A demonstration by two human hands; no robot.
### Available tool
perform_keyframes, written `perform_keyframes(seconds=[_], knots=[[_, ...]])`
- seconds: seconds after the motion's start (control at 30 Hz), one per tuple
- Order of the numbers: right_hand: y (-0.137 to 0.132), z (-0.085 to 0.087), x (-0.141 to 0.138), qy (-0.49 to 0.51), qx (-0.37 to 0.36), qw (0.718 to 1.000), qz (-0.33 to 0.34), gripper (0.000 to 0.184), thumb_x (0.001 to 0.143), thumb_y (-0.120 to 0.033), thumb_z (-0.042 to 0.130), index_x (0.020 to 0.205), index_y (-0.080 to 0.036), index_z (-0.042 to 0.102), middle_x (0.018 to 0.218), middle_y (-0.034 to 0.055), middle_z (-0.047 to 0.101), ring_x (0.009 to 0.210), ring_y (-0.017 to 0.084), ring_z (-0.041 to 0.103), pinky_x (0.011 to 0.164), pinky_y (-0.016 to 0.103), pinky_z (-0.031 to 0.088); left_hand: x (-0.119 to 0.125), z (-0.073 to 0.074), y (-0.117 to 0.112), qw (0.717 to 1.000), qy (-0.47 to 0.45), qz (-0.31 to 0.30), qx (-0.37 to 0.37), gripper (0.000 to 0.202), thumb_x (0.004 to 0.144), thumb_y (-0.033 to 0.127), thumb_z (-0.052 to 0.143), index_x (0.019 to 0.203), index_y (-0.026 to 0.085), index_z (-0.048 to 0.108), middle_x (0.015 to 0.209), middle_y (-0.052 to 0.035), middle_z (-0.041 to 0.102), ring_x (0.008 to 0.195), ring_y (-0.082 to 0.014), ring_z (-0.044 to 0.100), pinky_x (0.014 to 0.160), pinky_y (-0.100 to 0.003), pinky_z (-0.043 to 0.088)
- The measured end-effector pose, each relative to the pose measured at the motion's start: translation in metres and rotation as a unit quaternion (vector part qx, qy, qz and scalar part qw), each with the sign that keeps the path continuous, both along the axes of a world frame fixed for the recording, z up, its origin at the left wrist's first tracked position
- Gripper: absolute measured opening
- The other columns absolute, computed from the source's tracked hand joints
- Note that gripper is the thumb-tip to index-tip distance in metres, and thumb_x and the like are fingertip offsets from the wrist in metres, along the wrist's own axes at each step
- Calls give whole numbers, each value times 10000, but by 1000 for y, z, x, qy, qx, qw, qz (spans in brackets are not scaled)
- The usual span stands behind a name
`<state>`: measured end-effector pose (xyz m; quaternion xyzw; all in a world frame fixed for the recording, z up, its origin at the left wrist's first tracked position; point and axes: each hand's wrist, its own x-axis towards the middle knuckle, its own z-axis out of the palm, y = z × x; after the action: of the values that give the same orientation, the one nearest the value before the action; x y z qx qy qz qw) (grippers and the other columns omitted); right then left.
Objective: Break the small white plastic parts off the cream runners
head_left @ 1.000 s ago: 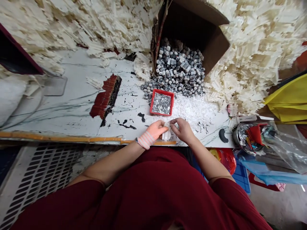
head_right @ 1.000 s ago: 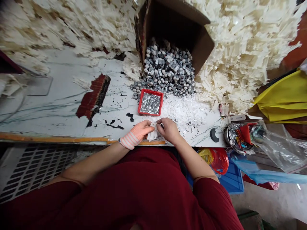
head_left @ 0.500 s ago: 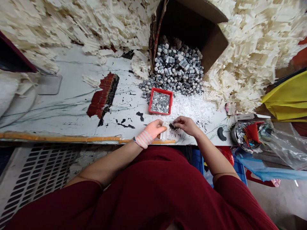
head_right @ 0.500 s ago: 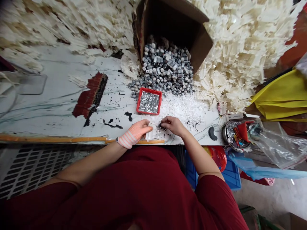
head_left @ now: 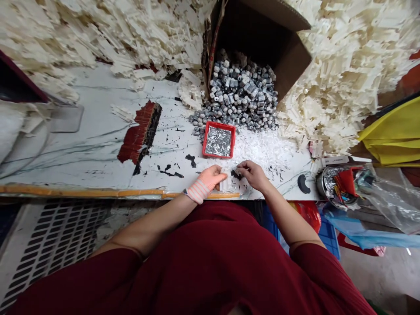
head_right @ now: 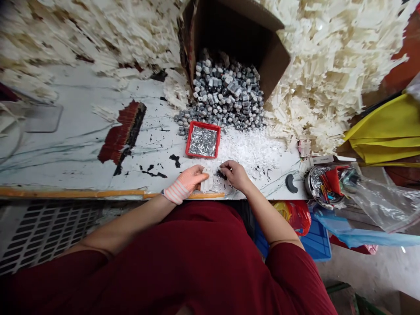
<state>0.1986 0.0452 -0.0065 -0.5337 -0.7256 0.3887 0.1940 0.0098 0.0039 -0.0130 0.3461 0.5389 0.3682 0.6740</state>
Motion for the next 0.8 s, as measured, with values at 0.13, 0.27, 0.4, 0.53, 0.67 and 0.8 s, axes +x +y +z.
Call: perform_keyframes(seconds=[0.13, 0.27, 0.4, 0.53, 0.67, 0.8], knots=[[-11, 5, -17, 140, -59, 987, -47, 210, 841, -383, 531, 856, -180, 583, 769, 19, 655, 700, 136, 589, 658, 265, 468, 1, 2, -1, 1000, -8, 12, -3, 246, 672, 271, 656, 817, 186, 477, 550, 75, 473, 454, -97, 500, 432, -209, 423], [-20, 11, -27, 59, 4, 998, -29, 195, 850, -365, 513, 824, -186, 587, 767, 20, 641, 708, 140, 570, 683, 273, 444, 0, 2, -4, 1000, -27, 10, 4, 227, 689, 262, 638, 808, 191, 458, 551, 75, 492, 448, -101, 512, 443, -221, 444], [-25, 15, -28, 32, 17, 999, -24, 187, 868, -351, 478, 823, -195, 571, 741, 14, 618, 693, 143, 556, 664, 265, 430, -2, 6, -6, 999, -39, -3, 6, 221, 683, 226, 630, 776, 196, 432, 527, 86, 466, 432, -92, 499, 436, -206, 415], [-31, 15, -29, 3, 15, 999, -30, 175, 871, -343, 468, 822, -200, 557, 760, 25, 625, 711, 158, 564, 667, 274, 428, -2, 12, -8, 999, -39, -19, 5, 217, 686, 216, 619, 740, 197, 409, 525, 85, 453, 450, -91, 490, 453, -208, 412], [-37, 13, -28, -38, 38, 998, -21, 144, 870, -311, 465, 846, -199, 553, 808, 46, 641, 747, 173, 577, 694, 293, 427, -4, 11, -11, 1000, -10, -28, 6, 203, 684, 220, 618, 755, 190, 430, 538, 79, 466, 480, -93, 489, 466, -201, 393], [-43, 8, -29, 20, -7, 999, -49, 167, 868, -341, 470, 801, -205, 541, 720, 12, 614, 662, 148, 561, 625, 268, 430, -7, 6, -14, 999, -14, -37, 18, 219, 672, 248, 642, 779, 181, 463, 572, 68, 490, 519, -100, 503, 490, -201, 381]])
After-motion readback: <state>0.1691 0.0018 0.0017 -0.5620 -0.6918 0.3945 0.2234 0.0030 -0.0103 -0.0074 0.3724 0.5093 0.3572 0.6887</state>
